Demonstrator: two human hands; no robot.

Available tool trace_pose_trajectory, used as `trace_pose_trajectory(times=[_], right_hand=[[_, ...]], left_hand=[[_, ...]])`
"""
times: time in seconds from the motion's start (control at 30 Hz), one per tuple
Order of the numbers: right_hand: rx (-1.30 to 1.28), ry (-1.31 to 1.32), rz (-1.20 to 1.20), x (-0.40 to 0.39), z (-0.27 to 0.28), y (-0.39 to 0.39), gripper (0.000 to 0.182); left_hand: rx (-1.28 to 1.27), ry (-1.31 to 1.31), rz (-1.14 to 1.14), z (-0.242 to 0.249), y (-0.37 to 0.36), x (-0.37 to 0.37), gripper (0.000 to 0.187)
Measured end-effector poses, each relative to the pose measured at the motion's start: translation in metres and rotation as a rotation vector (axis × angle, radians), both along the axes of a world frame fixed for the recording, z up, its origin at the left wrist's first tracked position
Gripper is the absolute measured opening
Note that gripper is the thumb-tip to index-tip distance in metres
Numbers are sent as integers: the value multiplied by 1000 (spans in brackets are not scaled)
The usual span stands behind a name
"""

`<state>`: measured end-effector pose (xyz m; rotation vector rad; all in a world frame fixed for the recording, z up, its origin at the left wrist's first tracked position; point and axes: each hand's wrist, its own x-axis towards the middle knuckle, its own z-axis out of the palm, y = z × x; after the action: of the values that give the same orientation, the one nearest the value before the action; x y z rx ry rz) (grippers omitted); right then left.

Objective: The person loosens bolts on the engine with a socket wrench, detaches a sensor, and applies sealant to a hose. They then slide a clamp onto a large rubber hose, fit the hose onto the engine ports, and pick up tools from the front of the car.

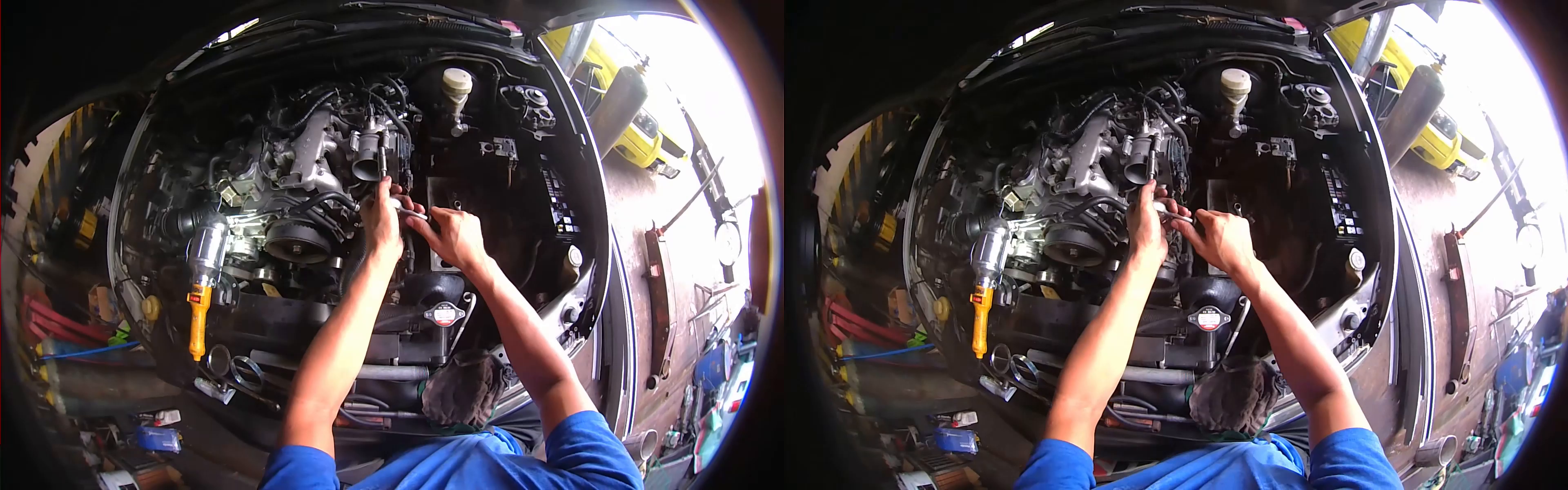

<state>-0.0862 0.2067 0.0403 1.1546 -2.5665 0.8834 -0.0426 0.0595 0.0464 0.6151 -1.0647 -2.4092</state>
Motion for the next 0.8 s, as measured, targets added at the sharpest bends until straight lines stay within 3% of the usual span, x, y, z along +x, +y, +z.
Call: trace_pose_trajectory(times=[0.17,0.3,0.33,0.37,0.43,0.5,0.57,0.63,0.7,0.73,0.8], right_hand=[[-51,-246,-36,10,-15,-11,61],[-123,-638,-30,27,-24,-20,63],[-158,-719,-14,28,-33,-23,62],[-413,-705,64,32,-54,-32,61],[-304,-983,132,26,-63,-35,55],[-410,-950,257,27,-83,-40,51],[-428,-925,323,25,-95,-42,48],[-359,-909,331,22,-84,-41,46],[-164,-821,217,16,-70,-35,53],[-65,-722,141,17,-55,-34,56],[37,-515,-7,20,-30,-27,65]], left_hand=[[-57,-19,-6,-8,-7,2,38],[-174,-125,-46,-16,-16,2,34],[-269,-123,-42,-13,-14,3,34],[-428,-194,-28,-9,-12,3,35],[-748,-333,0,-9,-9,-2,37],[-1229,-523,140,-5,0,-4,43],[-1262,-492,153,-10,5,-6,44],[-1243,-456,176,-21,-1,-7,40],[-892,-314,77,-44,-16,-12,36],[-489,-202,-19,-23,-9,-2,30],[-149,-47,-75,-15,-13,4,32]])
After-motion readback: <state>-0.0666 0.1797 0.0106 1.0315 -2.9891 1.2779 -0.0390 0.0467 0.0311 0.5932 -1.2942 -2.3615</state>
